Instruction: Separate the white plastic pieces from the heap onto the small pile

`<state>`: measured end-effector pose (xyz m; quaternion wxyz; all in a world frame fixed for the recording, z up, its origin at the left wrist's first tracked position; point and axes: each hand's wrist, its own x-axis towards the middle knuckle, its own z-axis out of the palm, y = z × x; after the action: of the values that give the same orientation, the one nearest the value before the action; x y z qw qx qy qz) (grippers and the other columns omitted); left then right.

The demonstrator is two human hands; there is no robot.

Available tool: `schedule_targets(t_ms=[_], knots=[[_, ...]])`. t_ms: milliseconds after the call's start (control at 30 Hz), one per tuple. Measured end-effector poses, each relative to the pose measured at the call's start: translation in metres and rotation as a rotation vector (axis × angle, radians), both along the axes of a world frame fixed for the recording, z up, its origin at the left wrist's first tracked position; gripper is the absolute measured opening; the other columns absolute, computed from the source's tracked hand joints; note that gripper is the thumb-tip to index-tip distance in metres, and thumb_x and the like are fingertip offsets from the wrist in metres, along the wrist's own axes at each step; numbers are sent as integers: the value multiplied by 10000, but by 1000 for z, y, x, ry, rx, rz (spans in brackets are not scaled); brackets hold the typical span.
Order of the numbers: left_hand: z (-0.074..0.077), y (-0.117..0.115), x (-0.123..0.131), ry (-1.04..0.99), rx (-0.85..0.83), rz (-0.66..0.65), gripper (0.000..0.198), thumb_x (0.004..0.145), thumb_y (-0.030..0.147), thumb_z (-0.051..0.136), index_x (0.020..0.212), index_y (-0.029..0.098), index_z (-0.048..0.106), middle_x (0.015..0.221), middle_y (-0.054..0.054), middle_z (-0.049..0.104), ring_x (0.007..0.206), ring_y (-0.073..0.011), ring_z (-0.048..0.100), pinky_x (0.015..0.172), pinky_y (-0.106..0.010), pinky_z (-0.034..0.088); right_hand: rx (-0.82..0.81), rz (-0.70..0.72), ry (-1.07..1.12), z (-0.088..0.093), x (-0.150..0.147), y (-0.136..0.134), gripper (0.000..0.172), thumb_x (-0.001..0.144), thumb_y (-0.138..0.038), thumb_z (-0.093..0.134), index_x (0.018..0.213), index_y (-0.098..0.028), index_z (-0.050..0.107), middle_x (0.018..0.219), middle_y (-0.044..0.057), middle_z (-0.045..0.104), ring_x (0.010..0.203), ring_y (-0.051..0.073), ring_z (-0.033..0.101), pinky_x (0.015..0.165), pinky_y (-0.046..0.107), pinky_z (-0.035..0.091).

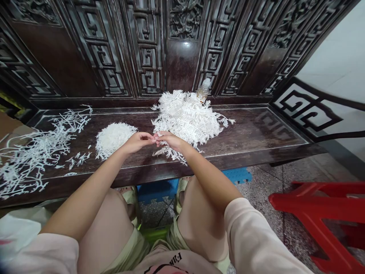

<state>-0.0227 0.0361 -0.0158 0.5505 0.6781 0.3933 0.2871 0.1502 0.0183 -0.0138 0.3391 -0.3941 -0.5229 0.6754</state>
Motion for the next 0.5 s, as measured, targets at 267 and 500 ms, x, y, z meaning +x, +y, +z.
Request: schedule_targets(t_ms=[267, 500], knots=[[-3, 3, -4, 148, 70, 37, 309, 620, 413, 583, 753, 139, 638, 759, -39, 640, 699, -150, 533, 693, -278, 383, 138, 43, -100, 1, 4, 0, 212, 677, -321, 588, 800, -155, 541, 685, 5, 558, 657, 109, 512, 645, 256, 394], [-11, 6, -4, 169, 55, 36, 313, 640, 416, 548, 770, 139, 611, 785, -41, 626, 715, -151, 529, 689, -271, 383, 426, 15, -468, -2, -3, -1, 221, 730, -379, 508, 710, -161, 534, 633, -4, 535, 598, 106, 480, 627, 255, 374]])
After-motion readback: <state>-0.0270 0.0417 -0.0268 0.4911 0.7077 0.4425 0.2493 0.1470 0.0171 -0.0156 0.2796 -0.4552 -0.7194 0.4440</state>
